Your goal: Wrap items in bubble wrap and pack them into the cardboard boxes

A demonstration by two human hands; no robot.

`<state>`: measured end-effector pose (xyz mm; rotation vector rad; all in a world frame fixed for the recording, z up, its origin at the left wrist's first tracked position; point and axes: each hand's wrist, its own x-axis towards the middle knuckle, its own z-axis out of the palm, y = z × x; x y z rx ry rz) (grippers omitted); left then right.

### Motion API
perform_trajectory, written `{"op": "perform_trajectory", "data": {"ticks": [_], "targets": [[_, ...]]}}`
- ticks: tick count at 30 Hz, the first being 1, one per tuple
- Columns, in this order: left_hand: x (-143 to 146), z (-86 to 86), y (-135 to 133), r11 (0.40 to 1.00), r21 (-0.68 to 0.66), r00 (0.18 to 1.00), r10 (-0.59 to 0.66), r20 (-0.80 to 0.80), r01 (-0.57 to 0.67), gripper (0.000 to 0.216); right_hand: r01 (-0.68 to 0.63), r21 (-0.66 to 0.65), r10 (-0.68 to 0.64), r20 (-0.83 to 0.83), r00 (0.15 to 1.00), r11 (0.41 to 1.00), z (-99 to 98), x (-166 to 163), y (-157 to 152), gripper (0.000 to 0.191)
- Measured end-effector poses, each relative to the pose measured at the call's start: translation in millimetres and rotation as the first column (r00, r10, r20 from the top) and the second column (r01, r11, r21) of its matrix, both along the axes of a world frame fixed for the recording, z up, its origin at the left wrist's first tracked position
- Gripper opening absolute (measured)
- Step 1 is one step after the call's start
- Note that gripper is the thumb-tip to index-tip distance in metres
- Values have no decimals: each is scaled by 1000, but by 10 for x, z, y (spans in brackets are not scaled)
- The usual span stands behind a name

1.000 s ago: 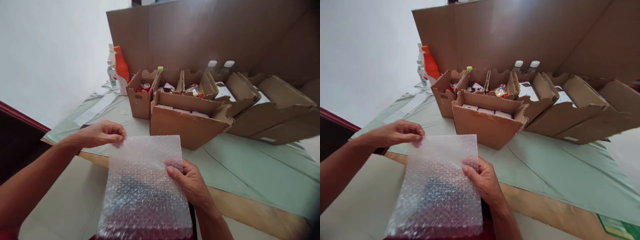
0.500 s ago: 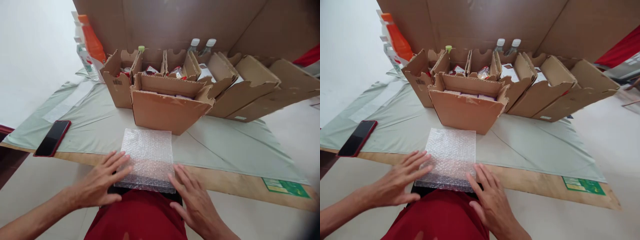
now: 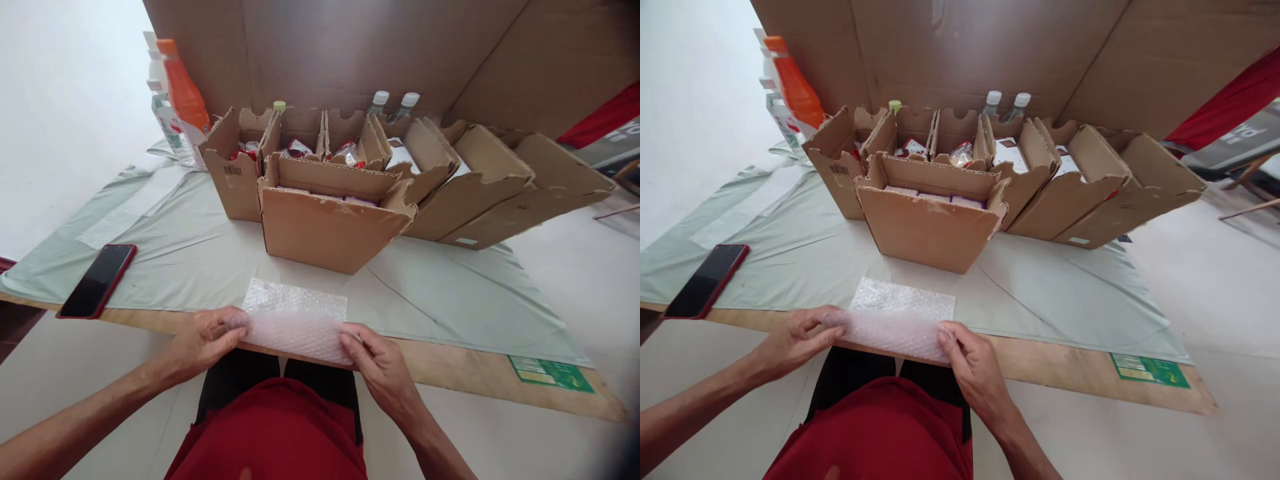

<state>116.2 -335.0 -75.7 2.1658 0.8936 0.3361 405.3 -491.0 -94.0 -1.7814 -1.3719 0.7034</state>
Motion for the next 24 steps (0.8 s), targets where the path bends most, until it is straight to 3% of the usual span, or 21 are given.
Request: {"op": "perform_trajectory", "data": {"ticks": [2, 4, 7, 11, 13, 15, 18, 20, 24], "targets": [[114, 65, 95, 995, -62, 996, 72, -53, -75, 25, 76, -8, -75, 39, 996, 997, -34, 18, 81, 32], [220, 60, 197, 993, -28, 991, 108, -78, -111, 27, 124, 31, -127, 148, 981, 992, -112, 45, 146, 28], [329, -57, 328, 991, 84, 984, 115, -133, -104, 25, 119, 137, -160, 339, 927, 983, -261, 85, 212, 26], [368, -272, 402, 955, 297, 953, 92, -287, -3, 26, 59, 234, -187, 576, 796, 971, -402, 145, 273, 26], [361, -309, 379, 891, 450, 947, 89, -309, 63, 34, 59, 263, -221, 646, 731, 963, -398, 173, 273, 27], [358, -268, 314, 789, 609, 964, 94, -251, 82, 39, 66, 298, -259, 674, 691, 952, -331, 178, 242, 31], [389, -139, 173, 677, 733, 992, 36, -120, 64, 42, 39, 326, -255, 652, 714, 944, -169, 95, 202, 25], [431, -99, 96, 688, 718, 995, -65, -82, 104, 39, -50, 314, -159, 606, 780, 948, -89, -13, 233, 23], [500, -219, 76, 801, 560, 978, -170, -121, 209, 24, -235, 200, 84, 566, 820, 951, -118, -173, 419, 20]]}}
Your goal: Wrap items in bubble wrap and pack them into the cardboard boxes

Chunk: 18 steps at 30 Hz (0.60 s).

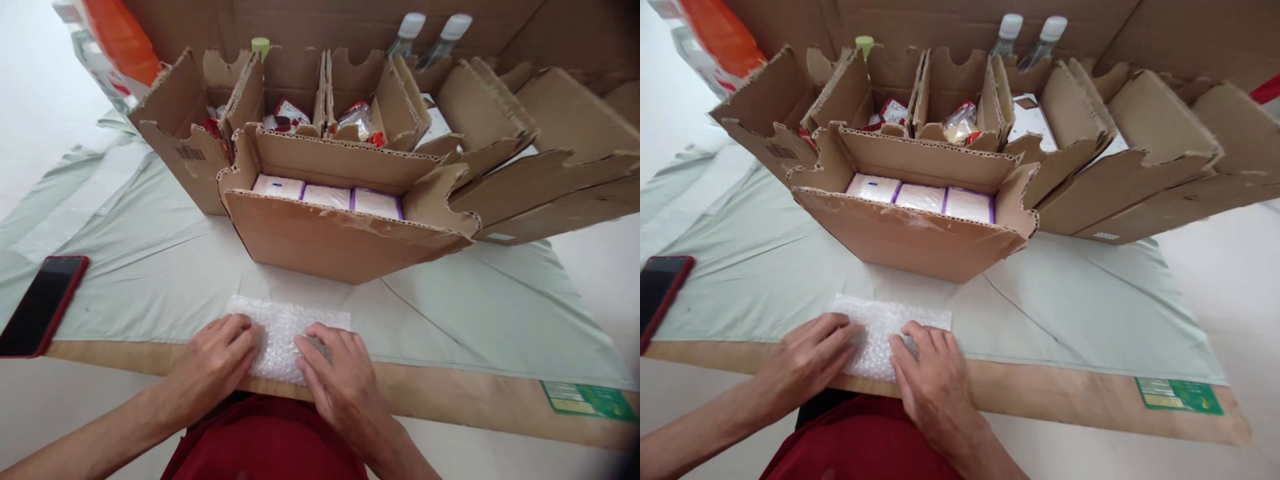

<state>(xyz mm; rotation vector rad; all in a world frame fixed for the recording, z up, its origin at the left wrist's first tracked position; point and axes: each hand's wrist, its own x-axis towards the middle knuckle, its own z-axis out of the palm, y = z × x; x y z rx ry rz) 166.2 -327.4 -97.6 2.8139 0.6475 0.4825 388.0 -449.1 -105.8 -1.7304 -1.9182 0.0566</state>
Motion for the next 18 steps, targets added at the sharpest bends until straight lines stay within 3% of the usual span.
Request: {"op": "perform_trajectory", "data": {"ticks": [3, 6, 9, 12, 15, 18], "targets": [[22, -105, 47, 998, -63, 997, 17, -76, -21, 18, -36, -81, 40, 44, 998, 996, -102, 48, 71, 20], [40, -100, 82, 995, -92, 990, 32, -135, -45, 20, -82, -91, 82, -4, 997, 992, -161, 182, 1, 25], [55, -15, 124, 981, -185, 980, 25, -198, -63, 22, -123, -42, 120, -83, 989, 991, -148, 296, -125, 23], [43, 77, 189, 960, -276, 978, -21, -207, -38, 23, -61, 51, 67, -123, 990, 997, -77, 356, -179, 21], [16, 135, 268, 968, -239, 989, 43, -141, -76, 24, 27, 60, -23, -63, 998, 998, -19, 415, -94, 19], [22, 163, 363, 967, -135, 963, 187, -193, -215, 27, 97, -44, -90, 139, 986, 994, -36, 504, 68, 25]]}}
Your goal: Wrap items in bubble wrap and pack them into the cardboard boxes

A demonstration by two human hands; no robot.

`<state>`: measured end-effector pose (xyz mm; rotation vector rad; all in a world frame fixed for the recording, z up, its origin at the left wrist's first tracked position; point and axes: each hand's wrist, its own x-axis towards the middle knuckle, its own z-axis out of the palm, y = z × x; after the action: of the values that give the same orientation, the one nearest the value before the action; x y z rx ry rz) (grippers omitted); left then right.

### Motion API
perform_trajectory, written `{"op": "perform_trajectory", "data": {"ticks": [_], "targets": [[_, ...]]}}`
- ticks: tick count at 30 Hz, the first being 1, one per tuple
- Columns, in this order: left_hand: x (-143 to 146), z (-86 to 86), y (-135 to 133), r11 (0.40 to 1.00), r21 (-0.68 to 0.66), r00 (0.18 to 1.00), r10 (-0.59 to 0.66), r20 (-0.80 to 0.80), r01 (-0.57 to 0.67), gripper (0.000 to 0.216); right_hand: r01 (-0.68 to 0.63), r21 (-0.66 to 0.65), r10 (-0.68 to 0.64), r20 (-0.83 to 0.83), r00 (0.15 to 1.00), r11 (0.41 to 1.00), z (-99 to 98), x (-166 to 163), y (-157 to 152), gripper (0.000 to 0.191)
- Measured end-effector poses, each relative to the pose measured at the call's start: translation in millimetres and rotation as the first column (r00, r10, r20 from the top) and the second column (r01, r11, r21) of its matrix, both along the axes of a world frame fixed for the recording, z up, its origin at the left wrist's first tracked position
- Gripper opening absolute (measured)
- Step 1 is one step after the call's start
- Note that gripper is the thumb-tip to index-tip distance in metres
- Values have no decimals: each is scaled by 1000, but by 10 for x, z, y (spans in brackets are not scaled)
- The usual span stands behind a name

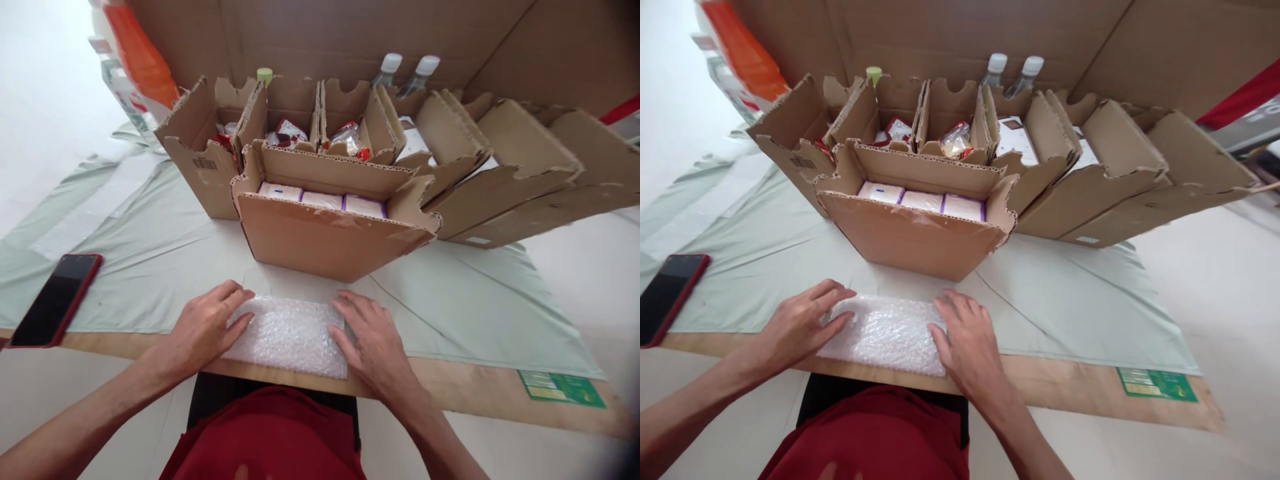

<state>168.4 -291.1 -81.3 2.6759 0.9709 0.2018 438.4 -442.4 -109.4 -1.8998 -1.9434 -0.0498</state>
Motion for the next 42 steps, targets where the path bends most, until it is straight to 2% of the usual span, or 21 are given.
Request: {"op": "perform_trajectory", "data": {"ticks": [3, 5, 10, 12, 14, 16, 18, 22, 25, 27, 29, 31, 32, 34, 35, 36, 37, 38, 40, 41, 42], "targets": [[60, 13, 88, 994, -67, 980, 78, -182, -92, 31, 26, -112, -12, 129, 992, 993, -40, 47, 126, 23], [107, 20, 117, 984, -142, 972, 76, -223, -110, 17, 13, -137, 2, 113, 994, 991, -33, 32, 154, 12], [129, 44, 54, 964, -212, 982, 135, -129, -160, 9, 64, -134, -89, -194, 977, 989, 93, -31, 78, 13], [98, 36, 13, 911, -339, 972, 224, -71, -235, 18, 124, -217, -196, -349, 916, 968, 124, -9, 41, 15], [57, 9, -26, 836, -468, 947, 321, -8, -287, 43, 161, -290, -287, -470, 835, 943, 129, 43, -6, 33], [8, -30, -63, 788, -554, 926, 369, 75, -269, 68, 168, -321, -329, -559, 761, 932, 115, 103, -82, 56], [-39, -75, -103, 767, -606, 917, 370, 148, -212, 71, 139, -327, -319, -603, 731, 935, 90, 144, -183, 65], [-71, -167, -191, 823, -556, 947, 259, 188, -115, 27, -2, -328, -191, -555, 809, 945, 30, 103, -312, 39], [-60, -156, -268, 898, -438, 967, 142, 210, -37, 23, -119, -246, -32, -532, 846, 962, 102, 25, -292, 19], [-79, -25, -310, 974, -224, 952, 60, 300, 10, 26, -186, -71, 128, -488, 863, 980, 296, 12, -276, 25], [-103, 252, -315, 993, 115, 915, -82, 395, 39, 28, -195, 148, 233, -308, 922, 970, 619, 53, -266, 32], [-77, 644, -245, 902, 430, 873, -225, 432, 19, 34, -162, 364, 190, -42, 981, 917, 1009, 143, -216, 45], [-28, 852, -176, 847, 532, 856, -261, 445, -18, 34, -155, 451, 133, 80, 988, 879, 1197, 201, -158, 53], [151, 1217, 20, 779, 620, 825, -286, 488, -97, 21, -169, 613, 18, 245, 969, 772, 1503, 329, 37, 63], [271, 1352, 136, 780, 609, 830, -239, 504, -145, 17, -168, 670, -30, 275, 961, 723, 1610, 395, 166, 61], [398, 1449, 257, 814, 559, 843, -182, 506, -159, 18, -158, 697, -51, 269, 962, 700, 1685, 462, 306, 54], [524, 1512, 377, 862, 480, 849, -124, 514, -165, 23, -131, 680, -43, 233, 972, 722, 1734, 528, 449, 44], [638, 1546, 491, 919, 368, 866, -67, 496, -139, 29, -89, 616, -16, 162, 987, 783, 1764, 595, 586, 32], [810, 1569, 695, 993, 94, 911, 23, 413, -68, 37, -30, 343, 41, -25, 999, 939, 1800, 725, 818, 19], [867, 1577, 781, 999, -41, 937, 48, 346, -36, 38, -22, 163, 41, -114, 993, 986, 1819, 784, 910, 22], [911, 1591, 858, 988, -155, 960, 70, 272, -28, 37, -31, 1, 30, -177, 984, 1000, 1843, 837, 987, 24]]}}
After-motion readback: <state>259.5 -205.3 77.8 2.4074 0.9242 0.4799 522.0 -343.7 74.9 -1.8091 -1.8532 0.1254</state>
